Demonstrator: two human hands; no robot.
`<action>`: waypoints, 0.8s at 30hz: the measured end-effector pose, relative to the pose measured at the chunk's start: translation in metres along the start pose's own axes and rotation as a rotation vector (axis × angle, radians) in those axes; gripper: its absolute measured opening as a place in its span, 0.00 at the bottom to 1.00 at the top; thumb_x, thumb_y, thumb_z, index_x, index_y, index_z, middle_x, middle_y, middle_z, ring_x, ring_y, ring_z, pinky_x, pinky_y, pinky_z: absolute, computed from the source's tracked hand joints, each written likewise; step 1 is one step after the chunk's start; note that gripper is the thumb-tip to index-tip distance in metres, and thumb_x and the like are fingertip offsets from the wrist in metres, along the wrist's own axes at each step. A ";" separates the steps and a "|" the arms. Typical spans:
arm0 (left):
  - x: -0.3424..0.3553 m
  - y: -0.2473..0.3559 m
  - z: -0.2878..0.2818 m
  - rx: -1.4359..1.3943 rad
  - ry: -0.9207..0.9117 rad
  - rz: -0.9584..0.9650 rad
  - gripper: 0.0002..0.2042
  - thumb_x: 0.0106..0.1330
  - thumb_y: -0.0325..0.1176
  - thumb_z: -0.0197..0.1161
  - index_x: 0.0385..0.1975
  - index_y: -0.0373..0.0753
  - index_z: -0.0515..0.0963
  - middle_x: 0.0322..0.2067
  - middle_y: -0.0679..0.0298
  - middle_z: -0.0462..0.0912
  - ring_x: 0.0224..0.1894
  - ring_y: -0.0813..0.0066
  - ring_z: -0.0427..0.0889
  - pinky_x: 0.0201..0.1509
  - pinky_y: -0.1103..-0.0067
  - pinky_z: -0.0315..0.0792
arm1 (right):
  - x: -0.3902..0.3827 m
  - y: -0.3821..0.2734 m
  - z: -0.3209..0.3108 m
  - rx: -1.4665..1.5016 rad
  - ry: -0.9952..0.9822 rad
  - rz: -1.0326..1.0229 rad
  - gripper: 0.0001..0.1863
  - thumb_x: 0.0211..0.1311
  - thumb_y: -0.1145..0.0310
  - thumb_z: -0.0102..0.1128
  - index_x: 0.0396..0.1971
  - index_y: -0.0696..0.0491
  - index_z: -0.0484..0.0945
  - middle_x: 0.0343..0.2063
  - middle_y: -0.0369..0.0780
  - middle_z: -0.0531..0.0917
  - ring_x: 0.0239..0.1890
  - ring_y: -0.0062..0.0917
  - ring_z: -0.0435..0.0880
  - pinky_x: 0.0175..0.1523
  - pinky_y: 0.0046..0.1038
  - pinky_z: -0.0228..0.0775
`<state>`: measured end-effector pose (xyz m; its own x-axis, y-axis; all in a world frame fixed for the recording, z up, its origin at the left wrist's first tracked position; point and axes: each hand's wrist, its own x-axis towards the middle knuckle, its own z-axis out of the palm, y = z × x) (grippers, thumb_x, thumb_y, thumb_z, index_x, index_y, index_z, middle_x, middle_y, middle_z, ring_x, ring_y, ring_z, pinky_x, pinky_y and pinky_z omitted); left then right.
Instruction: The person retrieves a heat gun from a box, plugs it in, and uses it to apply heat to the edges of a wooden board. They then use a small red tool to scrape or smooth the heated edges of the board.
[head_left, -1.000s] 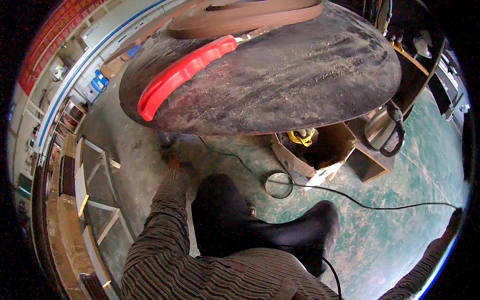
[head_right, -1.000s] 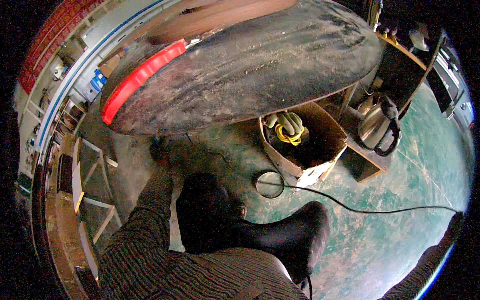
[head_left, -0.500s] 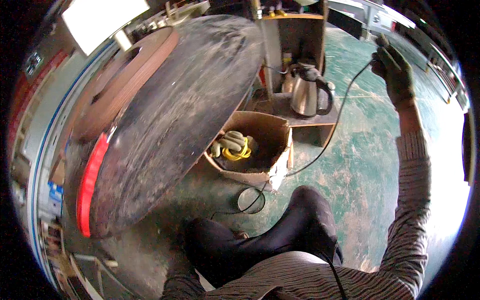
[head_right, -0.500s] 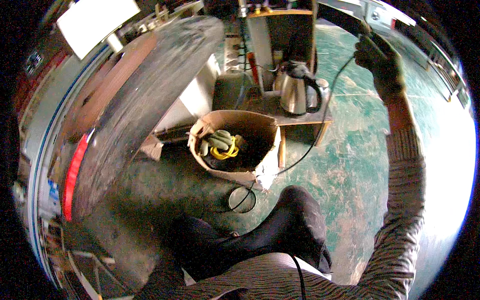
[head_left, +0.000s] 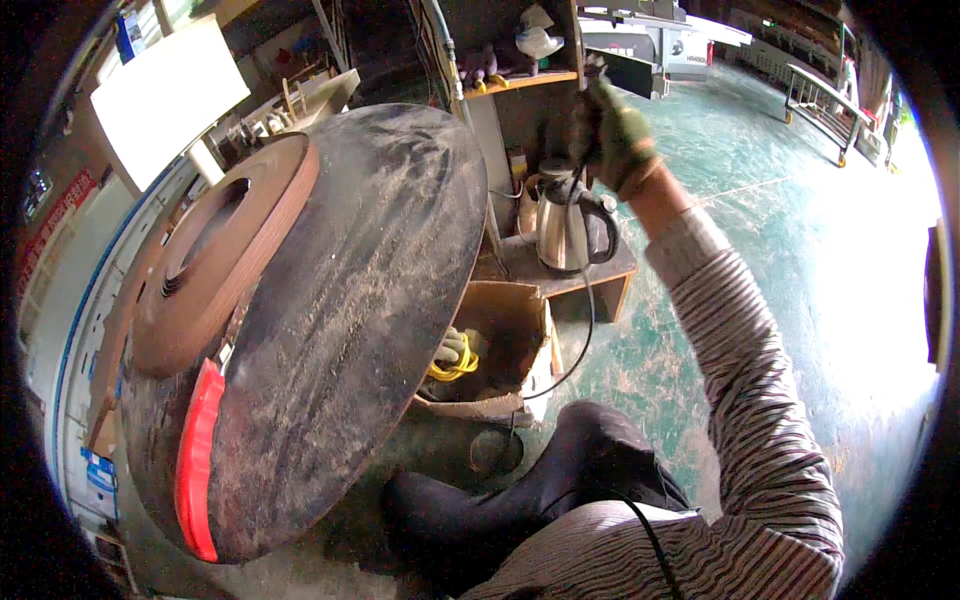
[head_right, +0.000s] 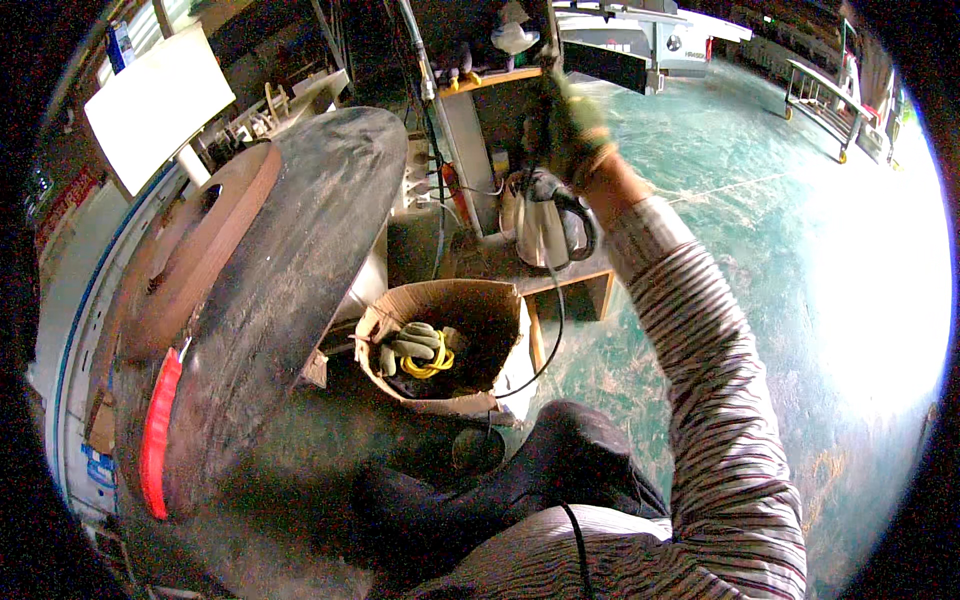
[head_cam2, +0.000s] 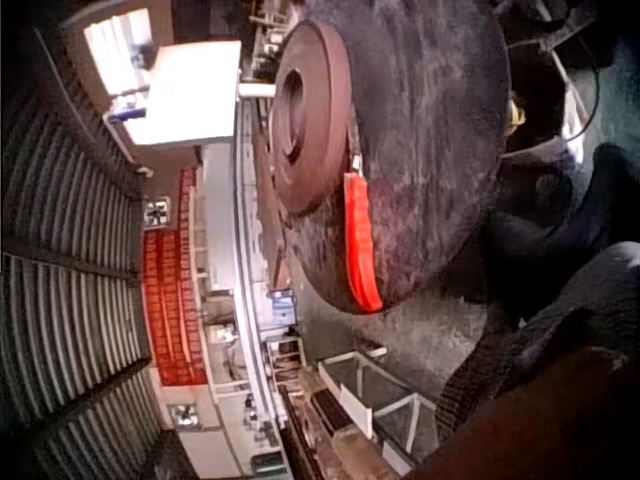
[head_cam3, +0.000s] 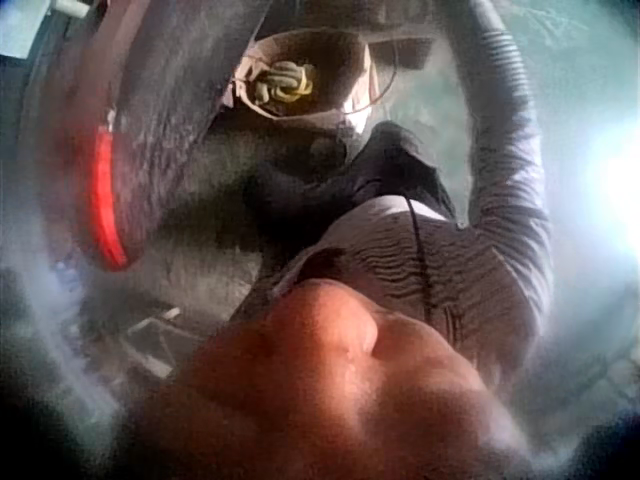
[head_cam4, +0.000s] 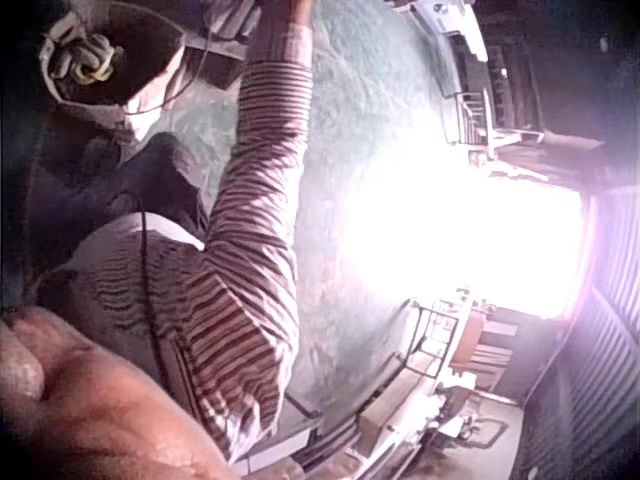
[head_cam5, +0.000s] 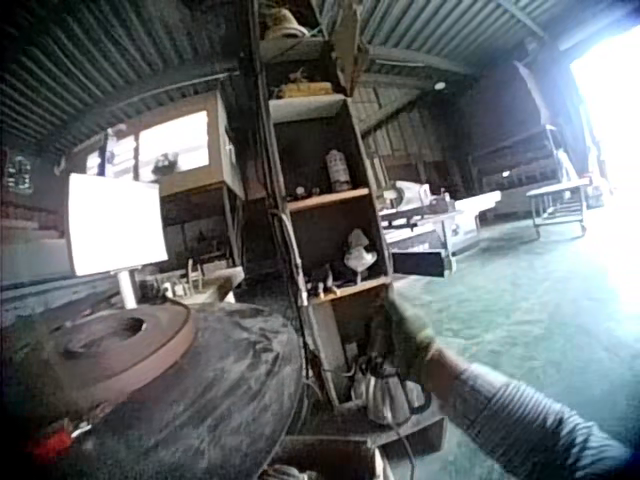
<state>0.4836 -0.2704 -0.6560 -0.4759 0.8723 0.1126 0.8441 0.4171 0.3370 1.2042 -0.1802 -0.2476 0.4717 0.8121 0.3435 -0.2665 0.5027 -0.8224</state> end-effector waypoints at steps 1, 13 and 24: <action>0.006 0.006 -0.004 -0.018 0.009 0.021 0.29 0.69 0.36 0.64 0.67 0.28 0.67 0.60 0.49 0.77 0.60 0.61 0.77 0.61 0.69 0.72 | -0.002 0.017 0.003 0.148 0.036 0.079 0.17 0.70 0.48 0.64 0.31 0.44 0.75 0.20 0.29 0.73 0.16 0.17 0.67 0.21 0.24 0.64; 0.047 0.204 -0.081 -0.417 0.154 0.470 0.29 0.70 0.32 0.66 0.68 0.28 0.66 0.62 0.50 0.75 0.63 0.62 0.75 0.67 0.69 0.70 | 0.001 0.268 -0.033 -0.119 -0.228 0.492 0.13 0.58 0.57 0.69 0.35 0.49 0.80 0.24 0.33 0.78 0.25 0.22 0.75 0.30 0.24 0.67; 0.064 0.540 0.018 -1.266 -0.222 0.322 0.30 0.69 0.29 0.67 0.69 0.30 0.66 0.65 0.50 0.72 0.66 0.62 0.73 0.70 0.69 0.68 | -0.061 0.310 -0.017 0.015 -0.144 0.512 0.11 0.74 0.64 0.59 0.36 0.56 0.81 0.23 0.35 0.81 0.21 0.20 0.77 0.25 0.26 0.69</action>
<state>0.9130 0.0153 -0.4838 -0.1460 0.9603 0.2379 0.0418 -0.2342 0.9713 1.1073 -0.0788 -0.5315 0.1588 0.9865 -0.0406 -0.4447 0.0348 -0.8950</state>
